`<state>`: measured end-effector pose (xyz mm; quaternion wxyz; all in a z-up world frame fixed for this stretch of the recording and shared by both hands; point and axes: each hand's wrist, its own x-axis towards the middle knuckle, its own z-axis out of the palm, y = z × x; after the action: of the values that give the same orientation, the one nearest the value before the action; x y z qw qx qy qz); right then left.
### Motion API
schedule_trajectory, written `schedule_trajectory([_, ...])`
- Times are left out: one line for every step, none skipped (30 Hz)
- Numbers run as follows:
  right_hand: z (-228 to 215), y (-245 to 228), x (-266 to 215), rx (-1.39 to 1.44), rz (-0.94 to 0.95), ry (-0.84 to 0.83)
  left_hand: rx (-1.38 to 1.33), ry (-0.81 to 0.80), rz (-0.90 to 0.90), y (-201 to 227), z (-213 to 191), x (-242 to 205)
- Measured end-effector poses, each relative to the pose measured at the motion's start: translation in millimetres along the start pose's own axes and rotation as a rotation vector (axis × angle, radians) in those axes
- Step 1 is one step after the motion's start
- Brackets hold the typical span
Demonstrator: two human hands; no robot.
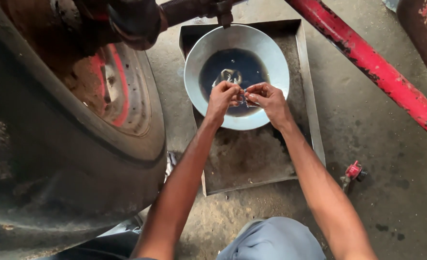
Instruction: Disassembling, cleaning, and inspecting components of a tractor engine fuel injection system.
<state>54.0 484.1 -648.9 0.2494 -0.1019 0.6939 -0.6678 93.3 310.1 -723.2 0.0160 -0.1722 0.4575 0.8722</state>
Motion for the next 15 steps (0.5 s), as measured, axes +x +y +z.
schedule_trajectory([0,-2,-2,0.0,0.001,0.001,0.0,0.0,-0.002,4,3,-4])
schedule_trajectory([1,-5,-4,-0.014,-0.029,0.006,-0.004,-0.013,0.021,9,6,-9])
schedule_trajectory([2,-7,-6,-0.028,-0.059,0.012,-0.008,-0.026,0.044,14,9,-13])
schedule_trajectory([2,-9,-8,-0.029,-0.059,0.014,-0.009,-0.028,0.043,14,11,-14])
schedule_trajectory([2,-11,-10,-0.024,-0.061,0.036,-0.017,-0.06,0.073,13,12,-15])
schedule_trajectory([3,-13,-12,-0.018,-0.062,0.055,-0.025,-0.089,0.103,13,12,-17])
schedule_trajectory([2,-13,-12,-0.018,-0.061,0.055,-0.025,-0.089,0.103,13,13,-18])
schedule_trajectory([2,-13,-12,0.061,-0.05,0.07,-0.026,-0.118,0.13,14,13,-20])
schedule_trajectory([1,-13,-12,0.141,-0.039,0.085,-0.027,-0.147,0.157,14,14,-22])
schedule_trajectory([3,-16,-13,0.141,-0.039,0.086,-0.027,-0.147,0.156,22,18,-28])
schedule_trajectory([4,-20,-15,0.106,-0.059,0.122,0.029,-0.143,0.169,31,22,-34])
schedule_trajectory([6,-23,-16,0.071,-0.08,0.159,0.086,-0.14,0.182,40,26,-40])
schedule_trajectory([7,-26,-17,0.071,-0.08,0.16,0.086,-0.141,0.181,42,27,-41])
schedule_trajectory([9,-29,-19,0.018,-0.1,0.16,0.162,-0.134,0.199,44,29,-41])
schedule_trajectory([11,-32,-21,-0.036,-0.12,0.16,0.238,-0.126,0.217,46,30,-42])
